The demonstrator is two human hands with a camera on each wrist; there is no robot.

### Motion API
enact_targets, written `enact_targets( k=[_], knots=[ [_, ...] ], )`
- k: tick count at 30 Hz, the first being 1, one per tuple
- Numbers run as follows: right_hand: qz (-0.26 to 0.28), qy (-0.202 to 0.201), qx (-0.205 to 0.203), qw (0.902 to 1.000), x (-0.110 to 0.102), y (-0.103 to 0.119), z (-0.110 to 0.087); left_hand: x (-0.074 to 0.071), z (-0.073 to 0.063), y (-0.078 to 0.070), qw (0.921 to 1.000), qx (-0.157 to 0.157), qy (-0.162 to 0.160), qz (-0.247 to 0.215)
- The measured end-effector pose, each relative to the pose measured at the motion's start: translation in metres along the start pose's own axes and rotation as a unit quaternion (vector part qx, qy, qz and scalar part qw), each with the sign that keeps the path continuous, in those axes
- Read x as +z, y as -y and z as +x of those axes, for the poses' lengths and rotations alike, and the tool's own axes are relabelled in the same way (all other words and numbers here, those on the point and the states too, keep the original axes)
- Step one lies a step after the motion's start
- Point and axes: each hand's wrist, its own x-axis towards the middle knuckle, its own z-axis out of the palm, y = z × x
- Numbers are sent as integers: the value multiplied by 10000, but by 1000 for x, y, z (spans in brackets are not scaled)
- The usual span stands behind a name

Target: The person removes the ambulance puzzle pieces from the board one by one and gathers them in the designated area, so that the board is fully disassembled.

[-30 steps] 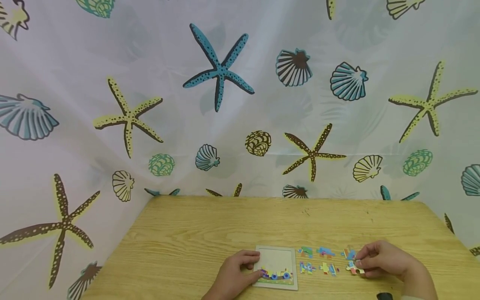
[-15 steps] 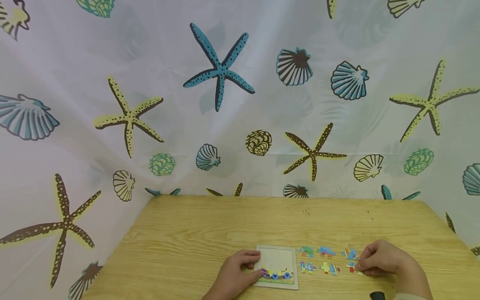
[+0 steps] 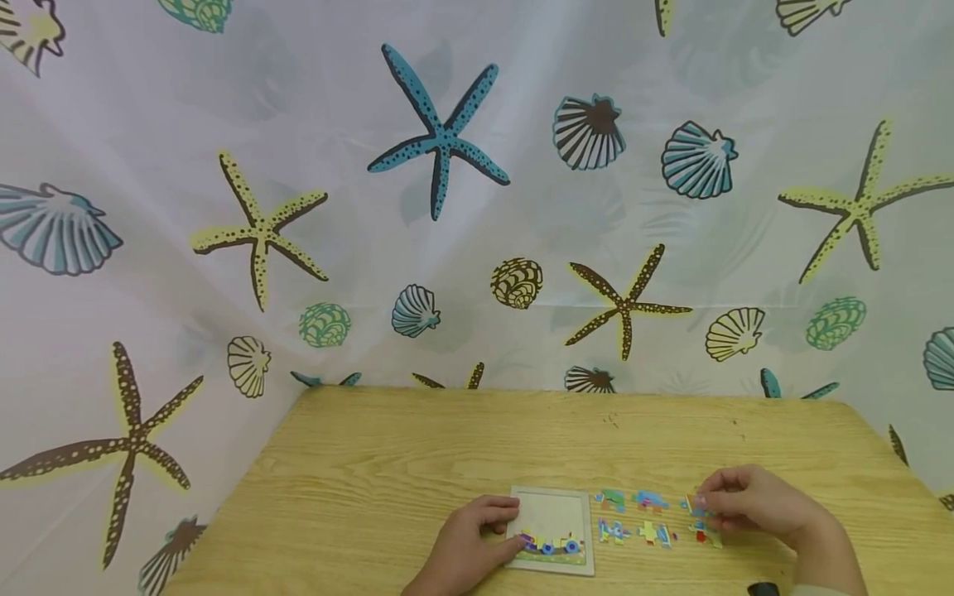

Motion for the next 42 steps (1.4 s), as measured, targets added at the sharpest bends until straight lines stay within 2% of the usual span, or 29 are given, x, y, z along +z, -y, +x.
enact_targets(
  k=[6,11,23,33,42],
  knots=[
    [303,-395,-172,9986,5,12,4,0,0,1,9999,-50,54,-77],
    [196,-487,-214,9984,10,17,8,0,0,2,9999,-32,87,-62],
    [78,-345,-343,9988,22,24,17,0,0,-2,9999,-83,72,-54],
    [158,-6,-519,9985,34,30,25,0,-1,-1,9999,-75,79,-102],
    [-49,62,-646,9979,49,37,31,-1,-2,-3,9999,-96,116,-74]
  ],
)
